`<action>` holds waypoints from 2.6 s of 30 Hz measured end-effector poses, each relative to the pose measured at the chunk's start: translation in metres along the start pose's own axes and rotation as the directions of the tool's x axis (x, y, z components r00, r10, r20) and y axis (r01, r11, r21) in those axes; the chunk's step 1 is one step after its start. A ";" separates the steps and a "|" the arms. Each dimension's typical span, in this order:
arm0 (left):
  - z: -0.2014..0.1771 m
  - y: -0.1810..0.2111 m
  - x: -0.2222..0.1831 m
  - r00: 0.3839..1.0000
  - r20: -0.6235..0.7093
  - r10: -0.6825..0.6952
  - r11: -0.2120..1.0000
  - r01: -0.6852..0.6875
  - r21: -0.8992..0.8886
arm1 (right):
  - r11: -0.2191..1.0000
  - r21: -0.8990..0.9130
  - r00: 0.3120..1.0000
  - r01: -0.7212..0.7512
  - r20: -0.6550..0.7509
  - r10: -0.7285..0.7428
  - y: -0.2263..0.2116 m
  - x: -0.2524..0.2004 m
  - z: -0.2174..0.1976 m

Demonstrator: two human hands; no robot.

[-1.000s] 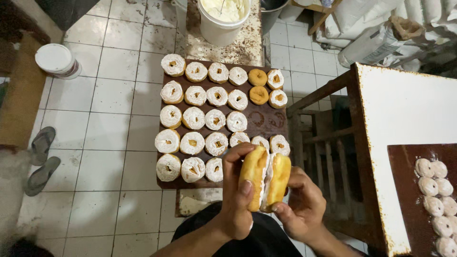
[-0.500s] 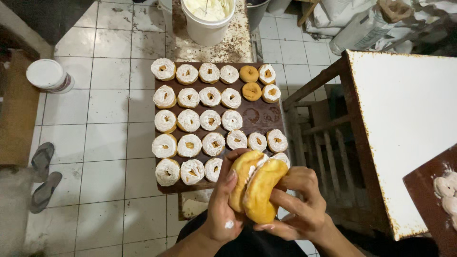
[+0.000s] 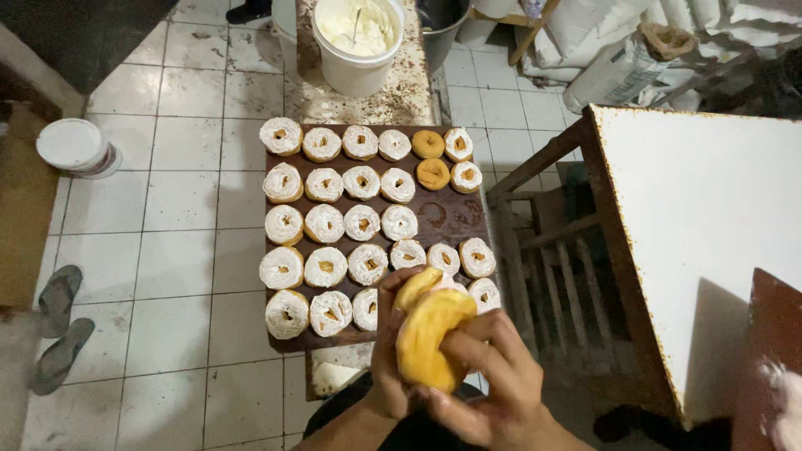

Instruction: The person joins two halves of a donut together, pressing them to seal the cream filling inside, and places the assembled donuts back onto a tray.

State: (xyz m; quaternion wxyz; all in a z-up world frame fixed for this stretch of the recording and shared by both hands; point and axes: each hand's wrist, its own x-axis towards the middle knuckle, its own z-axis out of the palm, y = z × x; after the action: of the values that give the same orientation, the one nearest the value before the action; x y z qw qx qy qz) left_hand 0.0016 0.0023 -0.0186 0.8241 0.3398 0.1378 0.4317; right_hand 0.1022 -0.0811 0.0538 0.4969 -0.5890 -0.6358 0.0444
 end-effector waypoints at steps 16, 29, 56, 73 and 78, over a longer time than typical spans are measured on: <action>0.003 0.016 -0.005 0.997 0.067 -0.034 0.982 0.046 -0.185 | 1.000 0.024 1.000 -0.006 0.006 0.006 0.006 -0.007 -0.001; 0.014 0.010 -0.015 0.997 0.058 0.048 0.995 -0.053 0.080 | 0.956 -0.182 0.958 0.230 -0.131 -0.256 0.023 -0.009 0.002; 0.012 -0.006 -0.003 0.963 0.099 0.249 0.930 -0.267 0.251 | 0.988 -0.025 0.976 -0.155 -0.159 0.149 0.010 0.007 0.001; -0.006 0.005 0.006 0.982 0.075 -0.174 0.922 0.189 -0.339 | 0.946 -0.130 0.955 0.298 0.032 -0.296 0.002 0.004 0.004; -0.003 -0.002 0.005 0.977 0.187 0.105 0.992 -0.116 0.047 | 0.989 -0.141 0.993 0.053 -0.096 -0.066 0.011 0.003 0.006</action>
State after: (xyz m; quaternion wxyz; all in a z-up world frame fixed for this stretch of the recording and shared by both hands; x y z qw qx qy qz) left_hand 0.0041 0.0068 -0.0215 0.7978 0.4090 0.0544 0.4396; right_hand 0.1064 -0.0719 0.0455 0.4874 -0.6041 -0.6290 -0.0441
